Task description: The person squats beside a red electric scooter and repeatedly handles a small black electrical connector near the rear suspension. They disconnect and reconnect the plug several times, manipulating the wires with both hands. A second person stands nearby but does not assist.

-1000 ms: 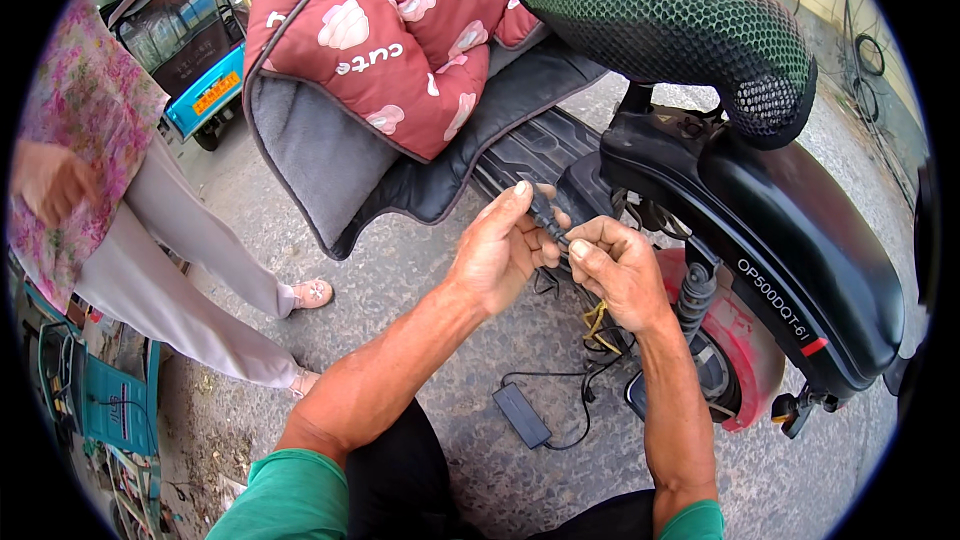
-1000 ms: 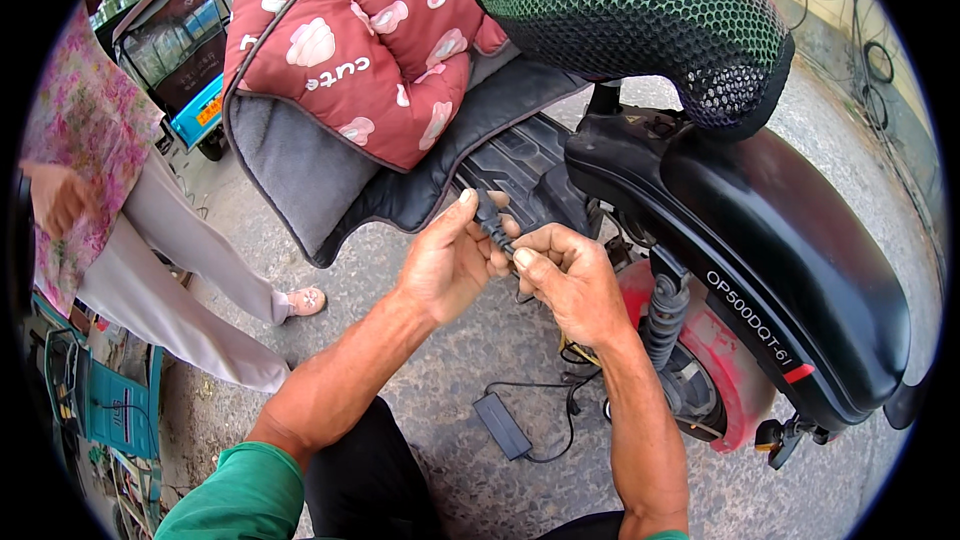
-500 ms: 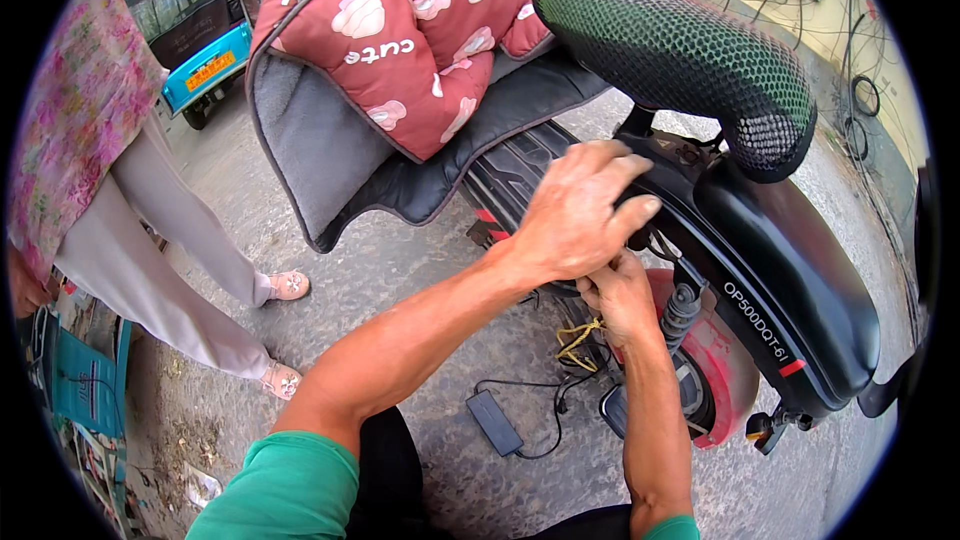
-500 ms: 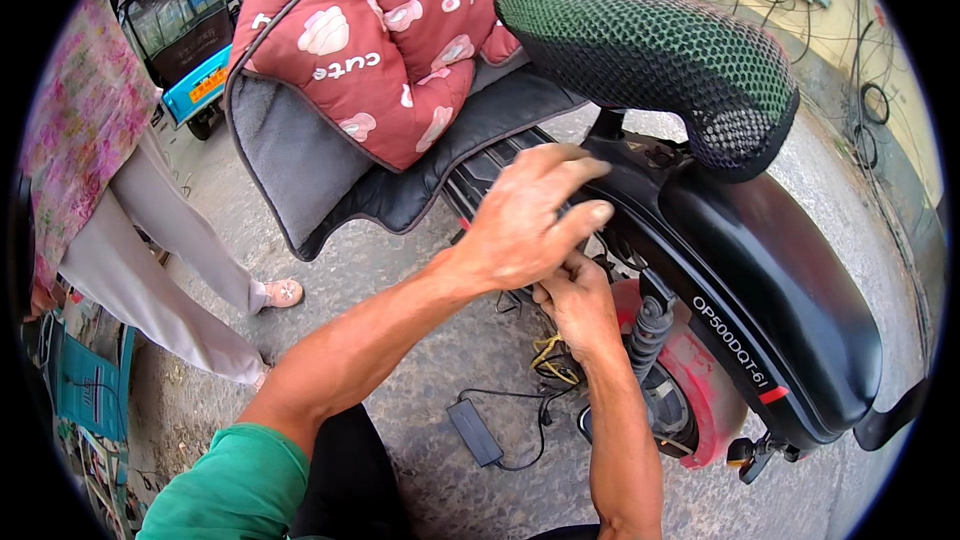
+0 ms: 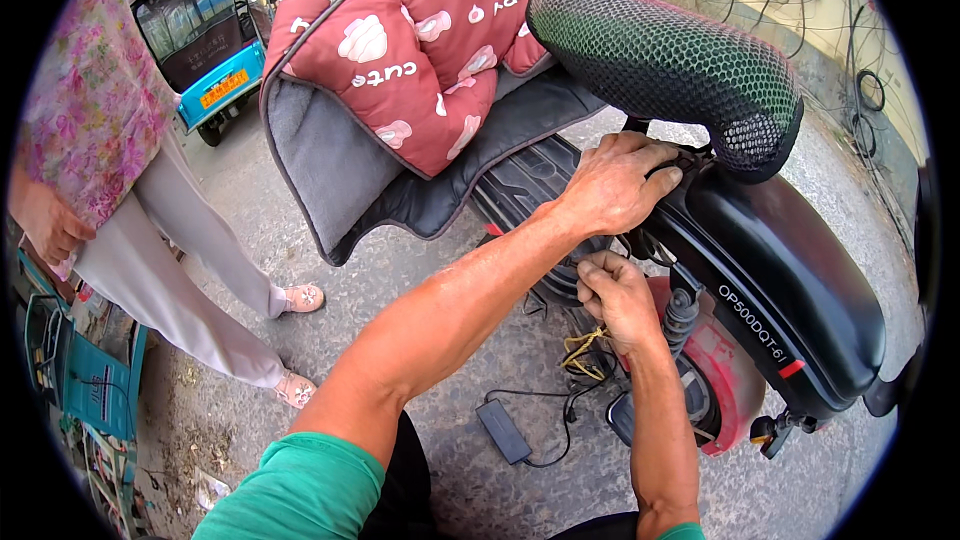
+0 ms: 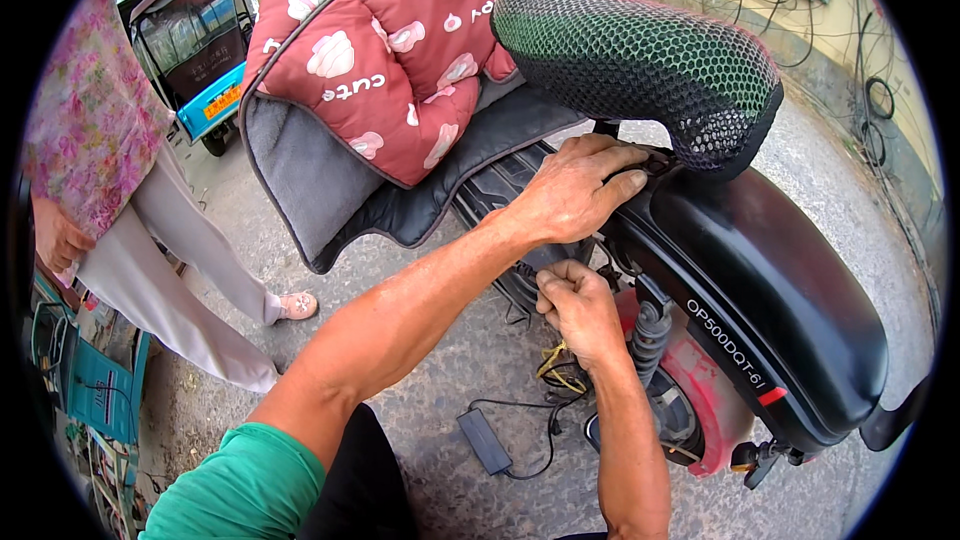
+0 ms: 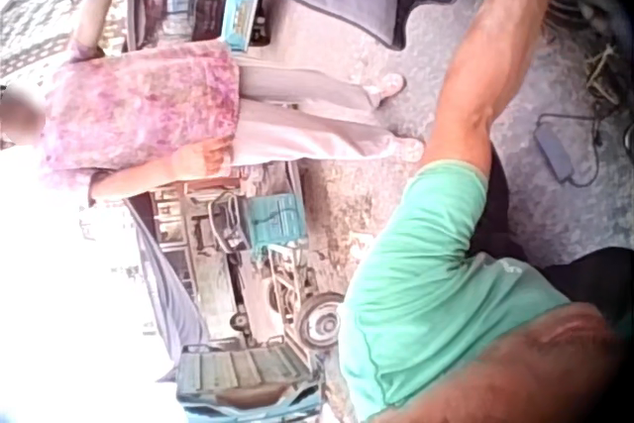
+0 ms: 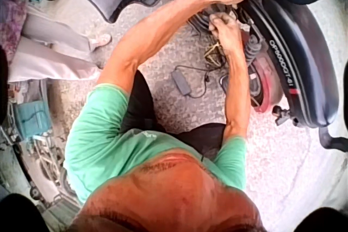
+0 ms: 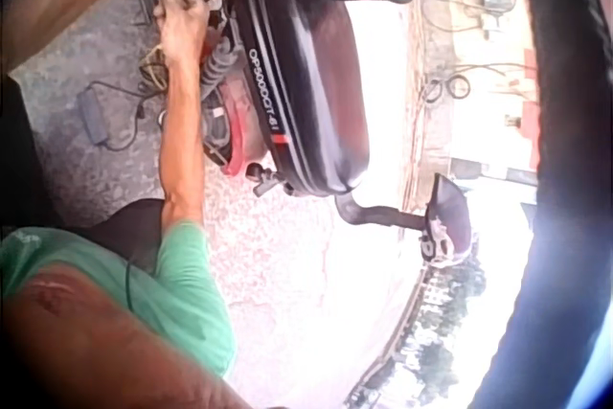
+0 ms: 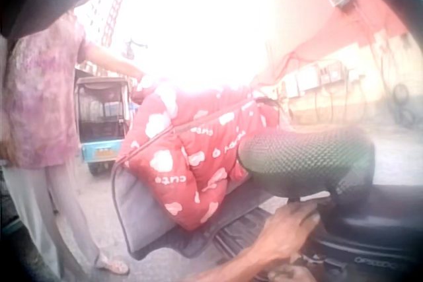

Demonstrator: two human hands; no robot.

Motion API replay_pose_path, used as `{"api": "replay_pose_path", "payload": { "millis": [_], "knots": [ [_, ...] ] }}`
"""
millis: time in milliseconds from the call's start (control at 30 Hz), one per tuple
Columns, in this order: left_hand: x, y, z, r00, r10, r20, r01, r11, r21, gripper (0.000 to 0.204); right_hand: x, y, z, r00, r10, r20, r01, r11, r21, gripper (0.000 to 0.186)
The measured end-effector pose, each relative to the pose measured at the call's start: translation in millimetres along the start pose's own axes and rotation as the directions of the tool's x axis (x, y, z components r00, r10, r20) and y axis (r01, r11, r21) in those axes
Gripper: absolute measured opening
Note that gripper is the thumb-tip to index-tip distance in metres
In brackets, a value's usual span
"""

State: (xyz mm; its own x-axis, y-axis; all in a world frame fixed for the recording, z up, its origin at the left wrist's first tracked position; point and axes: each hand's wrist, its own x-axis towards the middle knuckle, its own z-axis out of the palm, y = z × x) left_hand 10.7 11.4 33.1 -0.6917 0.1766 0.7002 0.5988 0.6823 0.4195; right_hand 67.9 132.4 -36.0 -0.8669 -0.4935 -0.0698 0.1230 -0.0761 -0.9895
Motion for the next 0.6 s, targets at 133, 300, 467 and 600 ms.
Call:
{"api": "replay_pose_path", "payload": {
  "millis": [133, 300, 467, 600],
  "knots": [
    [-2, 0, 5, 1.0, 0.021, -0.016, -0.022, 1.0, -0.012, 0.043, -1, -1, -3, 1.0, -0.002, -0.01, 0.003, 1.0, 0.017, 0.018],
    [0, 2, 7, 0.999, 0.047, -0.015, -0.047, 0.999, -0.005, 0.043, -3, -3, -4, 1.0, -0.009, -0.015, 0.009, 1.0, -0.008, 0.019],
    [2, 3, 3, 0.998, 0.041, 0.056, -0.042, 0.999, 0.02, 0.044, -5, -3, -2, 1.0, -0.007, -0.018, 0.006, 1.0, -0.029, 0.019],
    [3, 8, 1, 0.997, 0.024, 0.069, -0.026, 0.999, 0.023, 0.044, -3, -2, -3, 1.0, -0.007, -0.03, 0.006, 1.0, -0.026, 0.018]
  ]
}}
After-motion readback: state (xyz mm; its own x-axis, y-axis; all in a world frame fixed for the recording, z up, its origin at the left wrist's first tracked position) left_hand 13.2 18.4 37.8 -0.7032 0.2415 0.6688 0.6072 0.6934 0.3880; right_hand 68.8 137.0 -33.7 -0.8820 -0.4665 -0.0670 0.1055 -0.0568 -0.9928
